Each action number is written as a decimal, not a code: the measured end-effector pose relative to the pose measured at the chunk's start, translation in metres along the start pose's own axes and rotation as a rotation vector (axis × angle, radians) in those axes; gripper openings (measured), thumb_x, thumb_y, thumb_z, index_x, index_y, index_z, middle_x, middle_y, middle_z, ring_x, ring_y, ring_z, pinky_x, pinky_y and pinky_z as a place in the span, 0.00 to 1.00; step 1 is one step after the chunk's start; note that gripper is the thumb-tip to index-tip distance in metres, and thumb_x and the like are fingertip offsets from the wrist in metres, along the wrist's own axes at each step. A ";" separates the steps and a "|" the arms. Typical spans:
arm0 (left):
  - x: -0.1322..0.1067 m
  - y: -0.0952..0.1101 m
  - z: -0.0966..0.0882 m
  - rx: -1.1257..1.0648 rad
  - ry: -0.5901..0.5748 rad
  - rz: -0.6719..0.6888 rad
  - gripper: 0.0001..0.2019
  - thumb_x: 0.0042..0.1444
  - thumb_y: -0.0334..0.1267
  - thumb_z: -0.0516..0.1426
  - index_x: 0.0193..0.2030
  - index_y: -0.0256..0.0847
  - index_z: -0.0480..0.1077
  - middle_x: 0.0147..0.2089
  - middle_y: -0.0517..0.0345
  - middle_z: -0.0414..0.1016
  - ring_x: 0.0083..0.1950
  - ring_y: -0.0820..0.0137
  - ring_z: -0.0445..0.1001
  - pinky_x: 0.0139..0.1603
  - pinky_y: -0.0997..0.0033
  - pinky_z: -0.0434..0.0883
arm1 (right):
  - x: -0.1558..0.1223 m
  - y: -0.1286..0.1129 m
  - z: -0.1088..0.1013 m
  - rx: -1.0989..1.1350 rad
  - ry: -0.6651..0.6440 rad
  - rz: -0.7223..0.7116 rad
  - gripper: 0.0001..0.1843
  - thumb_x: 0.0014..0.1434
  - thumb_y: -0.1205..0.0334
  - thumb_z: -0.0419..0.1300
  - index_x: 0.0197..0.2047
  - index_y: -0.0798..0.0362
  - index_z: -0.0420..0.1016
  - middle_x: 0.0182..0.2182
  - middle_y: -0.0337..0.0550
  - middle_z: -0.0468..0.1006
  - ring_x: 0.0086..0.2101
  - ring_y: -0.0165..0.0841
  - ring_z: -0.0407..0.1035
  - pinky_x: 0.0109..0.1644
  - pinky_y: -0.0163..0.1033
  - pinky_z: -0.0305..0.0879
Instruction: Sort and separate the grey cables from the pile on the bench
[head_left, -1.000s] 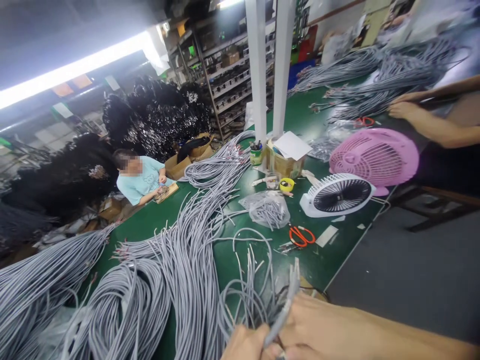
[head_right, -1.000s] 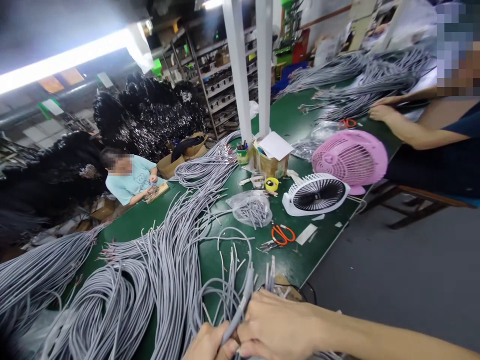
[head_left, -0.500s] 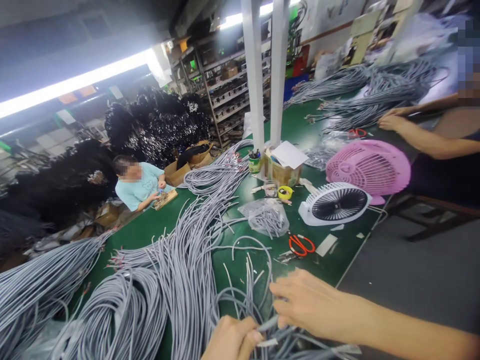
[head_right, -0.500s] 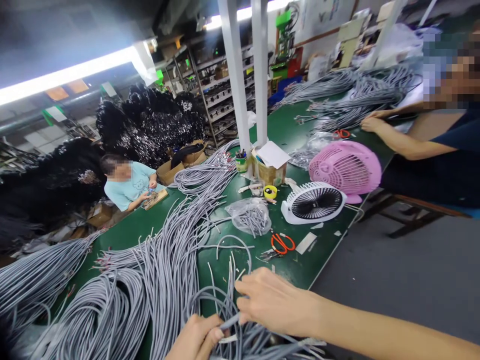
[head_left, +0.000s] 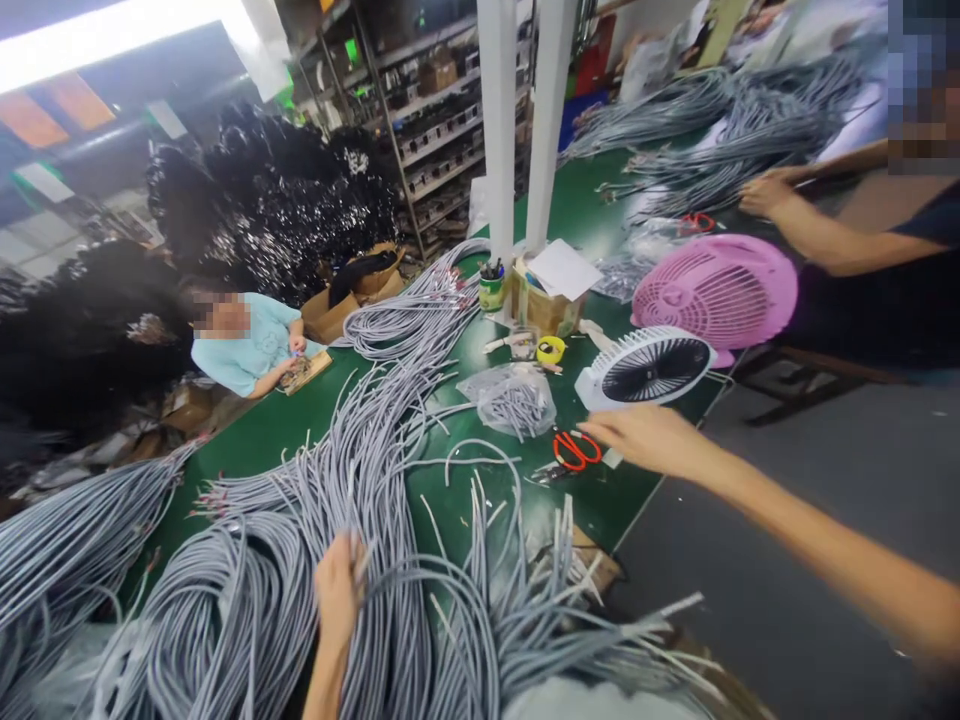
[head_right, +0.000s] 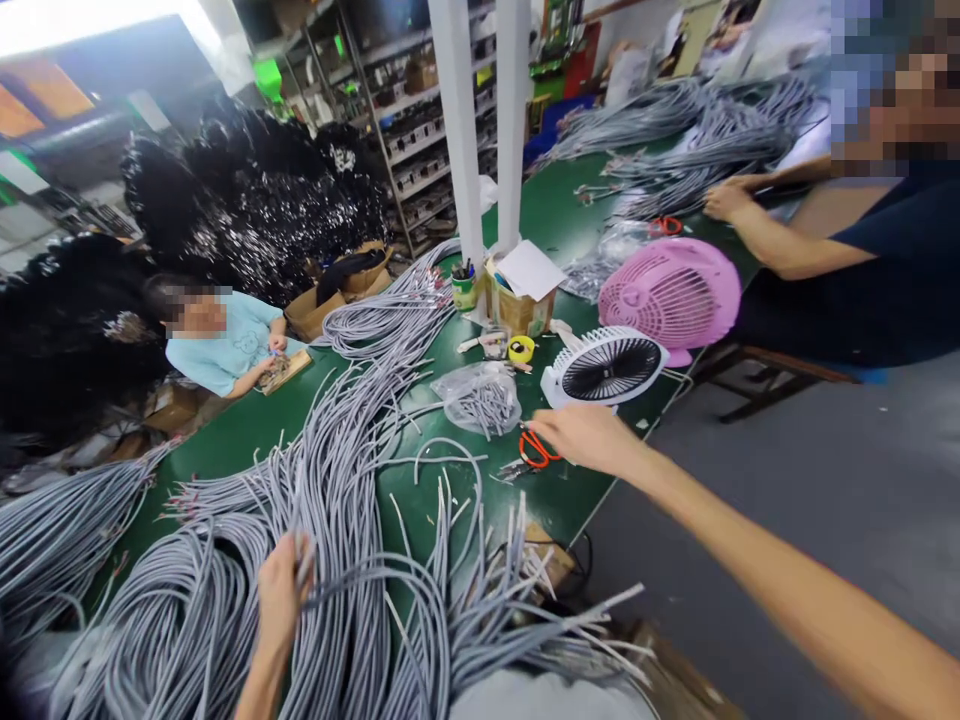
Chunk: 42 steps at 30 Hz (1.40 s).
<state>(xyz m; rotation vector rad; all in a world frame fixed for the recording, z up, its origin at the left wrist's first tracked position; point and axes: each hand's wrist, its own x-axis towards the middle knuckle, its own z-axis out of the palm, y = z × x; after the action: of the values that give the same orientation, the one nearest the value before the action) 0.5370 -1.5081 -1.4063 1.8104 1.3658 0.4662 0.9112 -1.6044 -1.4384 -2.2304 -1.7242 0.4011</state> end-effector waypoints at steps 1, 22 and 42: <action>0.017 0.007 0.005 -0.037 0.092 0.015 0.34 0.55 0.68 0.38 0.31 0.39 0.69 0.20 0.58 0.67 0.20 0.71 0.67 0.22 0.69 0.69 | 0.022 -0.006 0.004 0.037 -0.088 0.015 0.19 0.67 0.55 0.47 0.31 0.51 0.74 0.28 0.47 0.77 0.33 0.40 0.72 0.33 0.37 0.57; -0.122 -0.101 0.108 0.430 -0.298 -0.302 0.46 0.43 0.45 0.62 0.66 0.22 0.50 0.69 0.29 0.52 0.71 0.50 0.48 0.71 0.54 0.47 | -0.124 -0.028 0.098 0.286 0.391 0.194 0.19 0.66 0.54 0.43 0.37 0.54 0.71 0.37 0.57 0.75 0.40 0.48 0.70 0.46 0.50 0.68; -0.092 -0.107 0.115 0.262 -0.248 -0.198 0.47 0.35 0.44 0.67 0.62 0.25 0.57 0.65 0.30 0.59 0.68 0.47 0.55 0.68 0.51 0.53 | -0.033 -0.100 0.104 0.602 -0.079 0.306 0.17 0.60 0.66 0.54 0.51 0.61 0.71 0.54 0.59 0.71 0.54 0.43 0.65 0.60 0.47 0.58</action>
<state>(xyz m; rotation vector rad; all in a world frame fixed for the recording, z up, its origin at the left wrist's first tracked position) 0.5188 -1.6260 -1.5436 1.8419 1.4621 -0.0444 0.7736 -1.6066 -1.4935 -2.0258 -1.0844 0.9456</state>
